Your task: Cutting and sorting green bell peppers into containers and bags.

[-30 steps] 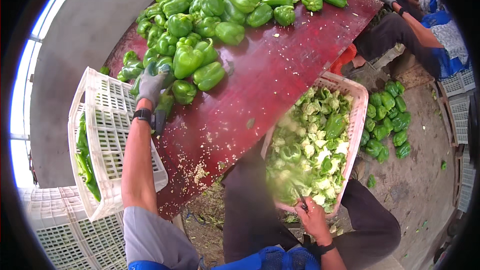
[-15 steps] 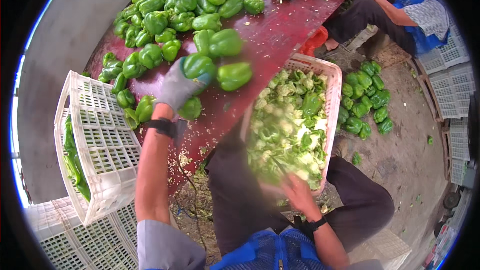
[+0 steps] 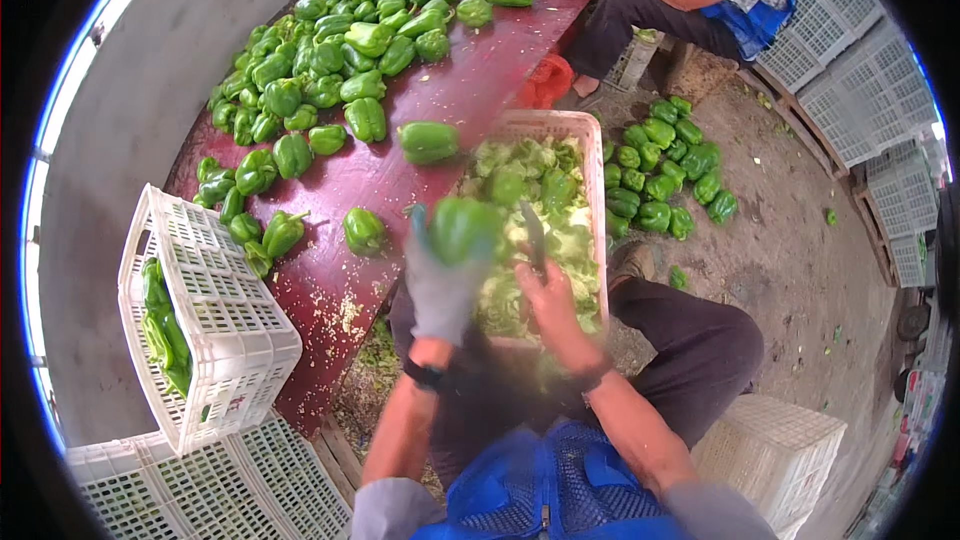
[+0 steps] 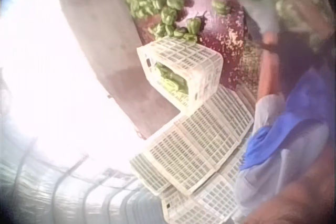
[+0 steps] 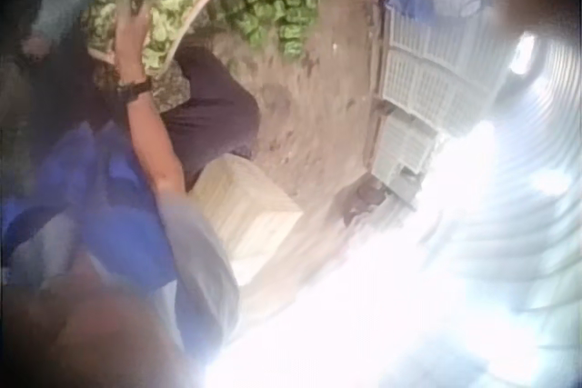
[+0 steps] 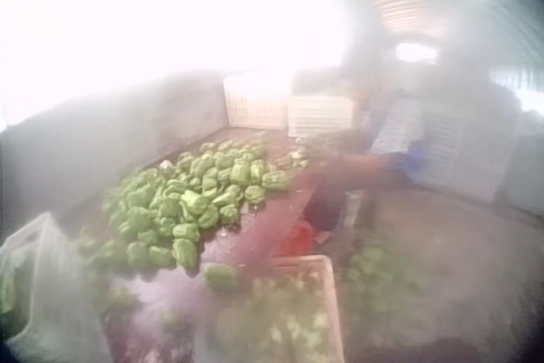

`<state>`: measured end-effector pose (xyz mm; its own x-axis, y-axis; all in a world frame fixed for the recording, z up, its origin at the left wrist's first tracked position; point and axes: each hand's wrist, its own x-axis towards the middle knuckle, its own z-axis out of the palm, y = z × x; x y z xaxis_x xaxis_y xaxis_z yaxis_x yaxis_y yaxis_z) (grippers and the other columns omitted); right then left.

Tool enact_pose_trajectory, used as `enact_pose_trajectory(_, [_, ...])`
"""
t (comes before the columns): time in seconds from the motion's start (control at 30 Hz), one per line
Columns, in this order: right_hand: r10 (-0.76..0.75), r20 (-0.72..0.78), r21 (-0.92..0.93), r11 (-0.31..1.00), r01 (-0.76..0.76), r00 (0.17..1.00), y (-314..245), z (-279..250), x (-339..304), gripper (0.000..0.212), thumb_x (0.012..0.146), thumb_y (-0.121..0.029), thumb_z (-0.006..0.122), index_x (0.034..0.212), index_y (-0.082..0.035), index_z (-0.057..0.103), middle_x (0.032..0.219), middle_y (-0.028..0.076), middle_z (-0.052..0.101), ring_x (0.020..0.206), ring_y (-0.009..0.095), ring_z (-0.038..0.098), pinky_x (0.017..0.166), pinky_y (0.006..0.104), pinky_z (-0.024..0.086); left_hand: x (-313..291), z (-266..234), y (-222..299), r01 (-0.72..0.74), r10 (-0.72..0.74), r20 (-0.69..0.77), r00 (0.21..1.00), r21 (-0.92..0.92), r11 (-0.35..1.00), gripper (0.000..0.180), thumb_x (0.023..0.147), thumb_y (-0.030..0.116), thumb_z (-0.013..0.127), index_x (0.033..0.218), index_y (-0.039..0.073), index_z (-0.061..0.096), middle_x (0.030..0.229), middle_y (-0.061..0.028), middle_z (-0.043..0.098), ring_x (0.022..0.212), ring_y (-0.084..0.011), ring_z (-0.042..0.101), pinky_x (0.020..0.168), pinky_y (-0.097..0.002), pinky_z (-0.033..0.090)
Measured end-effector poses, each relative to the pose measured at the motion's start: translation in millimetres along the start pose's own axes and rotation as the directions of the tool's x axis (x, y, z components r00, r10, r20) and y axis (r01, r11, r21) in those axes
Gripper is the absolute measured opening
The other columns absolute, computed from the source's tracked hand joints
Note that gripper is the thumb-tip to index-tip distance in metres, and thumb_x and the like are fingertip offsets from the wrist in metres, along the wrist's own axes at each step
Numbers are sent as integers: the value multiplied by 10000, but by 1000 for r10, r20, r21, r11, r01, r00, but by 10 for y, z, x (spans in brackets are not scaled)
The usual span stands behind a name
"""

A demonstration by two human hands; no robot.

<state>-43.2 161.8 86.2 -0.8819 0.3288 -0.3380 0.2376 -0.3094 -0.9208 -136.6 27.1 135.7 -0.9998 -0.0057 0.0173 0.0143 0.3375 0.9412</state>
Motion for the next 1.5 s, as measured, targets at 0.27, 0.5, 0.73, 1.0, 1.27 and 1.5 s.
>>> enact_pose_trajectory(0.27, [17,155,3,1000,-18,988,311,-662,-292,570,1086,-562,576,1037,-20,748,830,16,692,727,107,636,634,295,518,-1188,42,-357,471,-369,356,859,-263,842,749,1009,263,784,1589,-24,408,1425,-142,612,1250,-198,637,982,-313,577])
enact_pose_trajectory(0.5, [306,24,10,952,-306,952,427,-612,-301,573,1025,-598,656,918,-40,728,641,12,587,444,126,498,394,306,366,-1189,144,-830,545,-312,474,823,-508,667,741,1072,308,699,1650,78,297,1462,-154,570,1243,-248,657,1000,-401,603])
enact_pose_trajectory(0.73, [344,53,-50,939,-342,937,608,-708,-281,577,1026,-595,635,916,-33,699,655,26,575,448,149,488,391,323,352,-1505,175,-972,457,-271,435,859,-413,787,960,1039,327,744,1712,67,109,1528,-170,522,1346,-258,585,1101,-393,537])
enact_pose_trajectory(1.0, [363,-86,-164,913,-373,928,374,-687,-490,427,1011,-462,668,954,-39,657,717,53,612,530,195,560,434,397,395,-1436,220,-879,471,-275,438,856,-441,764,829,1012,362,775,1625,32,325,1466,-153,574,1252,-259,652,998,-390,605])
enact_pose_trajectory(1.27, [-86,78,-765,634,115,993,456,-538,-908,242,964,-221,667,1042,8,657,823,255,685,781,457,681,699,526,517,-1370,250,-1068,587,-336,490,804,-566,578,586,1071,435,679,1488,53,527,1379,-130,645,1162,-253,707,943,-422,640])
enact_pose_trajectory(1.5, [-109,68,-766,632,122,992,483,-489,-917,199,984,-180,651,1045,9,642,805,263,678,768,468,679,678,511,510,-1371,319,-1040,469,-285,396,873,-520,714,540,1060,451,699,1411,49,616,1268,-69,713,1086,-180,716,914,-336,606])
